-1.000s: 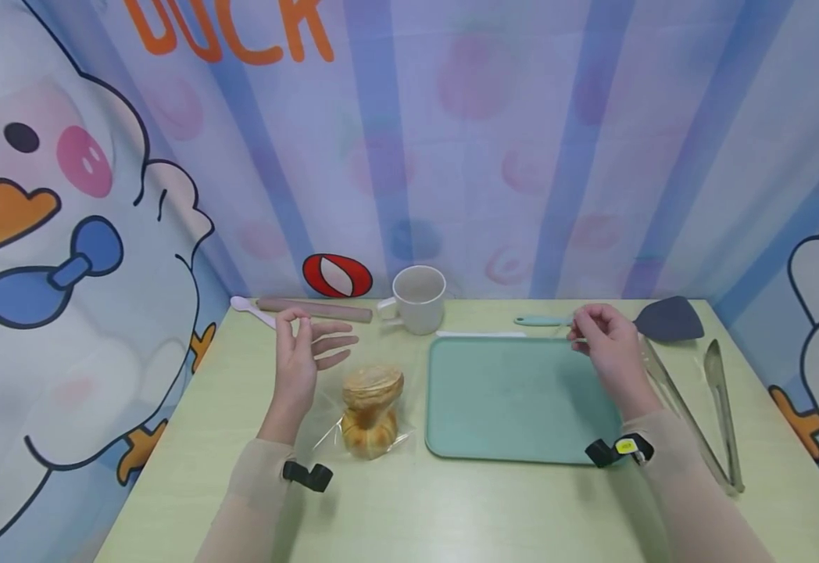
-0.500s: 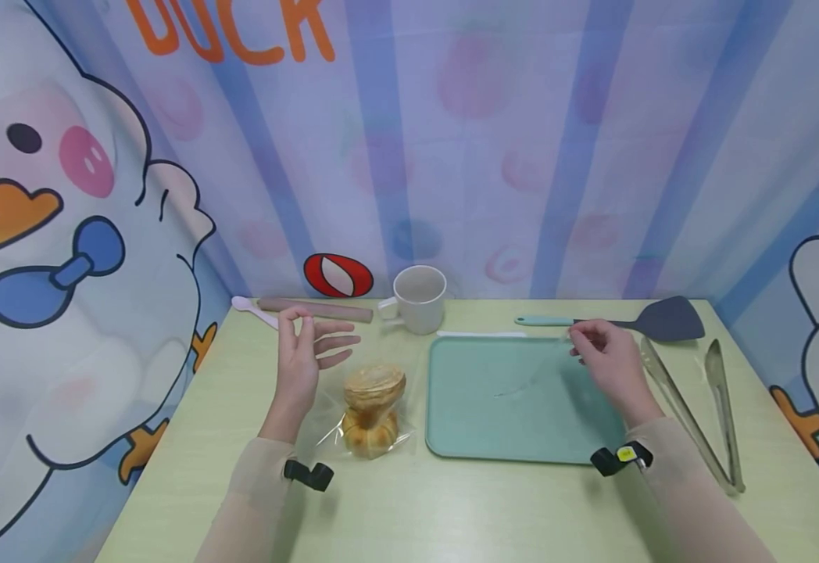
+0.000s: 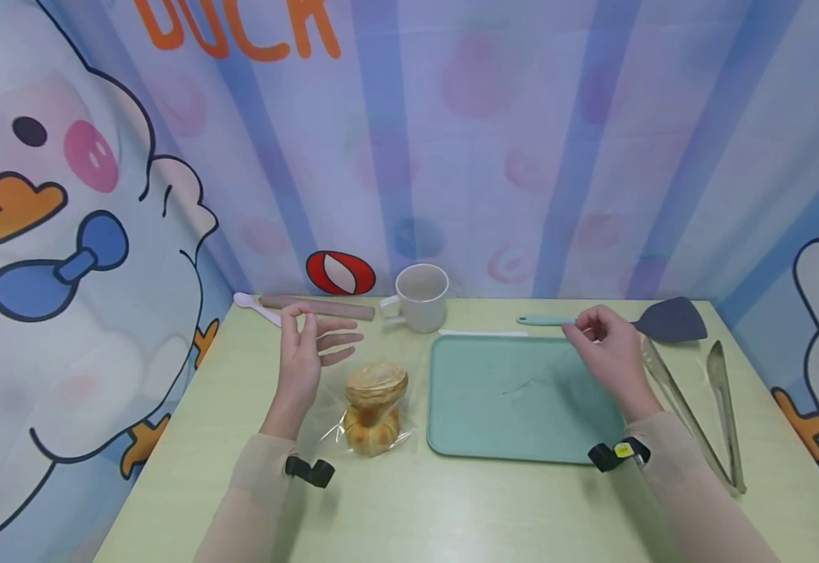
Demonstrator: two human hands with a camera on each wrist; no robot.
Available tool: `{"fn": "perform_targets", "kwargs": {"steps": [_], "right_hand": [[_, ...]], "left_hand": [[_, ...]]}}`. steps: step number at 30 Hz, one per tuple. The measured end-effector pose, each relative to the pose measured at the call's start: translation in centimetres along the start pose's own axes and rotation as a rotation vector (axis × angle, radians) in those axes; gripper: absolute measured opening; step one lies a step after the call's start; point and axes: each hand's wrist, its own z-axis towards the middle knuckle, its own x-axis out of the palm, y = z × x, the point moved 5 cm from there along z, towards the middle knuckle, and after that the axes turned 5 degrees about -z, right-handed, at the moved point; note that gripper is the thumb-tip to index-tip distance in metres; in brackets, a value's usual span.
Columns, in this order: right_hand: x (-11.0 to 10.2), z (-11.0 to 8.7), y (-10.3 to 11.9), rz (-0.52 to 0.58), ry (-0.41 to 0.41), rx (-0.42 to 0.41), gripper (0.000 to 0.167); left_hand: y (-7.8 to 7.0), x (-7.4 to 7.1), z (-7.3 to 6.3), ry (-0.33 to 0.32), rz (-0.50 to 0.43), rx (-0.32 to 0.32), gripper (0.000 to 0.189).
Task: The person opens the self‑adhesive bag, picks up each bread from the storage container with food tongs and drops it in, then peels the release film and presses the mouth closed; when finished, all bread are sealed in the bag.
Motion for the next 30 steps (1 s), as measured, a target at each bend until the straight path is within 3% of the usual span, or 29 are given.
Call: {"fn": "perform_targets", "kwargs": {"steps": [6,12,19,26,30], "right_hand": [[0.1,1.0,3.3,0.134,0.050,-0.035,0.026],[0.9,1.6,7.1,0.300,0.142,-0.061,0.024],[6.0,1.1,10.7,0.302,0.300,-0.115,0.021],[11.4,0.1,11.6,0.259,0.514,-0.055,0.050],[13.1,-0.3,11.8,0.322,0.549,-0.084,0.035]], "left_hand": [[-0.1,0.3,0.0,0.000,-0.001,-0.018,0.027],[-0.2,0.6,0.0,0.002,-0.006,-0.012,0.018],[-0.2,0.9,0.1,0.008,-0.036,0.006,0.026],[-0.4,1.4,0.2,0.023,-0.046,0.021,0.022],[-0.5,1.4,0.2,0.018,-0.044,0.024,0.018]]}}
